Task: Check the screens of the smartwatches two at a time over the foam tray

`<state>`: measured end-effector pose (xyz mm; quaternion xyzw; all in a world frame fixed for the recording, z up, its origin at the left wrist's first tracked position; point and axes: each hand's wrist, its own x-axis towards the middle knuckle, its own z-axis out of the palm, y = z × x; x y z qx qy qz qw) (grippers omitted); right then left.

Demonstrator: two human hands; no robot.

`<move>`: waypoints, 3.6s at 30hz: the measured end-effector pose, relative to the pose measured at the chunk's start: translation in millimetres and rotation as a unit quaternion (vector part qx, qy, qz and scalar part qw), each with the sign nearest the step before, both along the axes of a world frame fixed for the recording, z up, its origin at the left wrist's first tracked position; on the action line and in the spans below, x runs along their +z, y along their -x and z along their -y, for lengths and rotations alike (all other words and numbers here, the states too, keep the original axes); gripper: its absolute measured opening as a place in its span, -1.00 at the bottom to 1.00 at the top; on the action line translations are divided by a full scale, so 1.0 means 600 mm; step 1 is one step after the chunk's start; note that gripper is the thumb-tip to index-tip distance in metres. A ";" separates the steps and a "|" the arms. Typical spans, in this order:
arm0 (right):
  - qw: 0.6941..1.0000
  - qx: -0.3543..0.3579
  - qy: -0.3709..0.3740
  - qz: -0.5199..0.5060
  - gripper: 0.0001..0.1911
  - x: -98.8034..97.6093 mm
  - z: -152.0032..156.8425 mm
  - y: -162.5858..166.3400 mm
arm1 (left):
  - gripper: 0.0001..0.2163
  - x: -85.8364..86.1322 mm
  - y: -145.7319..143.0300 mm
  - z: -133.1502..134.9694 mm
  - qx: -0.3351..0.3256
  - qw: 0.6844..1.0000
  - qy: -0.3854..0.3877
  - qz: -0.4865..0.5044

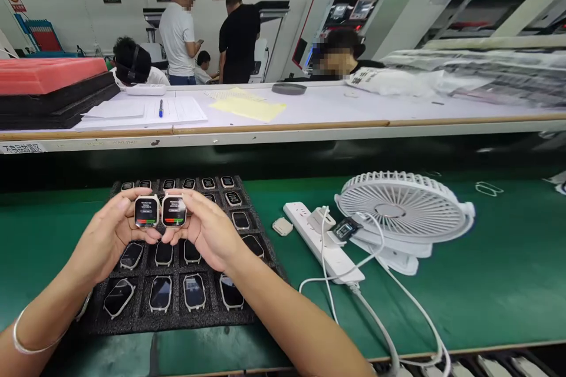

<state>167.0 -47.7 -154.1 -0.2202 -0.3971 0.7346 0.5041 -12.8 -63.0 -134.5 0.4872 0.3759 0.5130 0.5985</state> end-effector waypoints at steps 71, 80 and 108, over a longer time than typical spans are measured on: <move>0.990 0.035 0.124 0.058 -0.46 -0.116 0.027 -0.013 | -0.49 -0.131 0.003 0.014 -0.027 0.994 0.099 -0.041; 0.990 0.038 0.116 0.065 -0.50 -0.119 0.028 -0.015 | -0.55 -0.133 0.005 0.012 -0.019 0.994 0.094 -0.052; 0.988 0.013 0.122 0.090 -0.54 -0.111 0.026 -0.014 | -0.60 -0.121 0.005 0.019 -0.033 0.988 0.151 -0.018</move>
